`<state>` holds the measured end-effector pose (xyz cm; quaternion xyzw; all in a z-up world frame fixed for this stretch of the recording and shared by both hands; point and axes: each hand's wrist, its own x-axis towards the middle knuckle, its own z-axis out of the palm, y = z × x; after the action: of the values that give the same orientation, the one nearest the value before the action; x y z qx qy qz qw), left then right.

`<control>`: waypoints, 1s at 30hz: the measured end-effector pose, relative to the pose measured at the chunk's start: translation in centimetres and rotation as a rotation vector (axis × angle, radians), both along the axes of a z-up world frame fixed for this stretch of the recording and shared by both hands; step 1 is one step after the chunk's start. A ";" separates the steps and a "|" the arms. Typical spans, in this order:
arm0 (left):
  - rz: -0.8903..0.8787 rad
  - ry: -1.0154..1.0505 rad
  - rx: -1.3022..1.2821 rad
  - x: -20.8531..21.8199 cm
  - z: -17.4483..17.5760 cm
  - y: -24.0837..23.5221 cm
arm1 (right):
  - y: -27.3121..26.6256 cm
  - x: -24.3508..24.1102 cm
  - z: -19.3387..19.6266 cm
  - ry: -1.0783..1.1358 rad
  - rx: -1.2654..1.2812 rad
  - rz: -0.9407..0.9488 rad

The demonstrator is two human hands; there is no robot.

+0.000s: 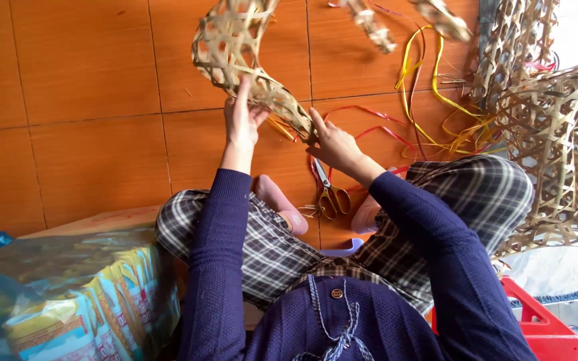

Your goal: The person sits on the floor and assembles a woven animal sculpture by tying colored plastic strips around the joints of the structure. They use scissors to cut the strips and secure the connections, then inspect and adjust the shape of the sculpture.

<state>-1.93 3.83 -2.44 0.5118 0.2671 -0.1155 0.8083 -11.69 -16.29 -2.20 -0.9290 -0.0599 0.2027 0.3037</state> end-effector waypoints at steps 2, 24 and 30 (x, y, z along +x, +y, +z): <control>-0.019 -0.004 -0.035 1.3 -2.4 1.3 | -1.1 1.2 -1.2 -0.207 0.093 -0.092; -0.235 0.011 -0.562 -6.2 -20.2 -9.2 | 1.0 -18.9 -29.7 -0.173 -0.694 0.041; -0.073 -0.145 -0.757 -5.6 -16.5 -11.2 | 1.2 -14.5 -10.8 0.865 0.951 -0.836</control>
<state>-7.57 -7.39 -18.99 0.1934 0.1294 -0.1982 0.9521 -26.14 -15.11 -12.96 -0.4815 0.3397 0.3691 0.7187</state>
